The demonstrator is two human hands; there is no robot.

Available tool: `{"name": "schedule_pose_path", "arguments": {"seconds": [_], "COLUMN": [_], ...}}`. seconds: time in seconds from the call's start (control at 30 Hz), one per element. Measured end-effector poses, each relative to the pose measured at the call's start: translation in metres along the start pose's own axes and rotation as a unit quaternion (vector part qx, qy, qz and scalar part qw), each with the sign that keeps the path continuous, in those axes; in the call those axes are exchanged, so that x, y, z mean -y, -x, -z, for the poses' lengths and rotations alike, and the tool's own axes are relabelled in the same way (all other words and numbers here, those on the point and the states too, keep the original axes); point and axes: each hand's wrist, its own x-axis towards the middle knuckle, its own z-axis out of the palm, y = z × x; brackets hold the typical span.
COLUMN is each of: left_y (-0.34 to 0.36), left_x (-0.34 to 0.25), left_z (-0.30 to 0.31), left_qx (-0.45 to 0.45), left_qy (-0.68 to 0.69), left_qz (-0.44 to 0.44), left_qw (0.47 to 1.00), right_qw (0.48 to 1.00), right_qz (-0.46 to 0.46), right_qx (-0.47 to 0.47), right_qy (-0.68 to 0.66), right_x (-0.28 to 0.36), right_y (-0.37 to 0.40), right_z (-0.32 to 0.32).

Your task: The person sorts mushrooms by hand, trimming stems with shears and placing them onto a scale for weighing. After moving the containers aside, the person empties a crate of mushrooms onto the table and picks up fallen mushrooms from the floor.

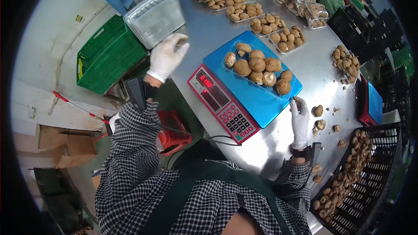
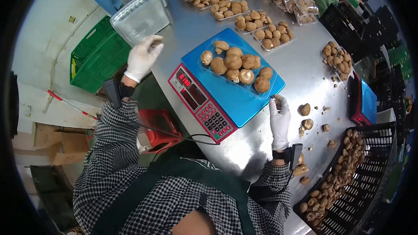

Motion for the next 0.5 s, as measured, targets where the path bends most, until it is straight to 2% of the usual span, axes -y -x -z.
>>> {"name": "schedule_pose_path", "arguments": {"seconds": [0.07, 0.1, 0.17, 0.23, 0.27, 0.4, 0.5], "left_y": [-0.010, -0.013, -0.015, -0.006, 0.003, 0.022, 0.024], "left_x": [0.007, 0.004, -0.005, -0.012, -0.021, -0.042, -0.035], "left_z": [0.014, 0.014, 0.002, -0.040, -0.058, -0.105, -0.107], "left_qx": [-0.047, -0.048, -0.049, -0.029, -0.001, 0.061, -0.017], "left_qy": [-0.125, -0.120, -0.134, -0.081, -0.049, 0.100, 0.144], "left_qz": [-0.114, -0.118, -0.193, -0.182, -0.179, -0.155, -0.097], "left_qw": [0.985, 0.984, 0.971, 0.979, 0.983, 0.981, 0.985], "right_qw": [0.999, 0.998, 0.996, 0.987, 0.984, 0.988, 0.991], "right_qz": [0.031, 0.028, 0.025, 0.023, 0.076, 0.065, 0.061], "right_qx": [-0.042, -0.056, -0.072, -0.104, -0.124, -0.116, -0.080], "right_qy": [0.014, 0.026, 0.051, 0.116, 0.100, 0.078, 0.087], "right_x": [0.001, 0.005, 0.018, 0.021, 0.023, 0.057, 0.054], "right_y": [0.001, 0.002, -0.001, 0.001, 0.004, 0.046, 0.082], "right_z": [0.002, 0.003, 0.003, -0.004, -0.009, -0.027, -0.039]}}
